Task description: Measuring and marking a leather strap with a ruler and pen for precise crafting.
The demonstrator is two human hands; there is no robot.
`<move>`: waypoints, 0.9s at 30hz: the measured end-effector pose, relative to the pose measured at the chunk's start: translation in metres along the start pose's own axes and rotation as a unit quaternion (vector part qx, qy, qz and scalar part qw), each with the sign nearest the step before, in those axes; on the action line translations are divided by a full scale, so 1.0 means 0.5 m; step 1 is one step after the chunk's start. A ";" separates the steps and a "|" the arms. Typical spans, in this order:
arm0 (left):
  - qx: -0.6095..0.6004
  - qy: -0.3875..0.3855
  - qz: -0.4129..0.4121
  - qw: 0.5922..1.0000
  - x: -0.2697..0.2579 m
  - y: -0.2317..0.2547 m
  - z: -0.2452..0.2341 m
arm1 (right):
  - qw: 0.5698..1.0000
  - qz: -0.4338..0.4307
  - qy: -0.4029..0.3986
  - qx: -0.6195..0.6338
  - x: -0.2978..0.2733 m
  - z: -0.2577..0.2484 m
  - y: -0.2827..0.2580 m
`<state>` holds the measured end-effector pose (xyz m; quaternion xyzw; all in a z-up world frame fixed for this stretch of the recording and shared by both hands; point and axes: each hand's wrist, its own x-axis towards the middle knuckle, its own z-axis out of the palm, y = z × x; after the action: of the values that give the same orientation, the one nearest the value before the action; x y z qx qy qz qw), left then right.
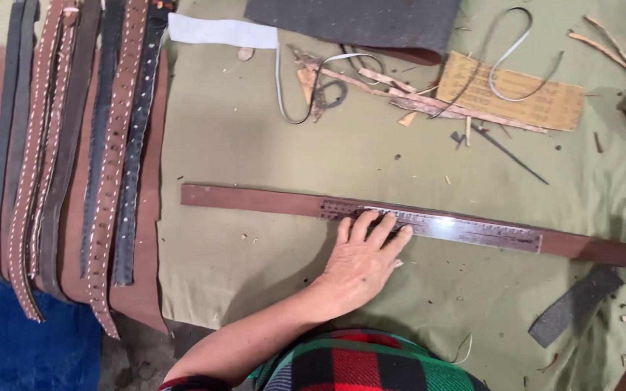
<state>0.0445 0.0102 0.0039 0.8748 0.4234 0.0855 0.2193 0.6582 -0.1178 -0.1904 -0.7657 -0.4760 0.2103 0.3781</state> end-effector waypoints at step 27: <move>0.031 -0.006 -0.013 0.999 0.002 0.006 0.017 | 0.924 -0.101 -0.322 0.178 -0.099 0.463 -0.996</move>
<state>0.0504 0.0067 -0.0024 0.8759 0.4362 0.0639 0.1960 0.1939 0.0562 0.0509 -0.5248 -0.6015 0.4875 0.3538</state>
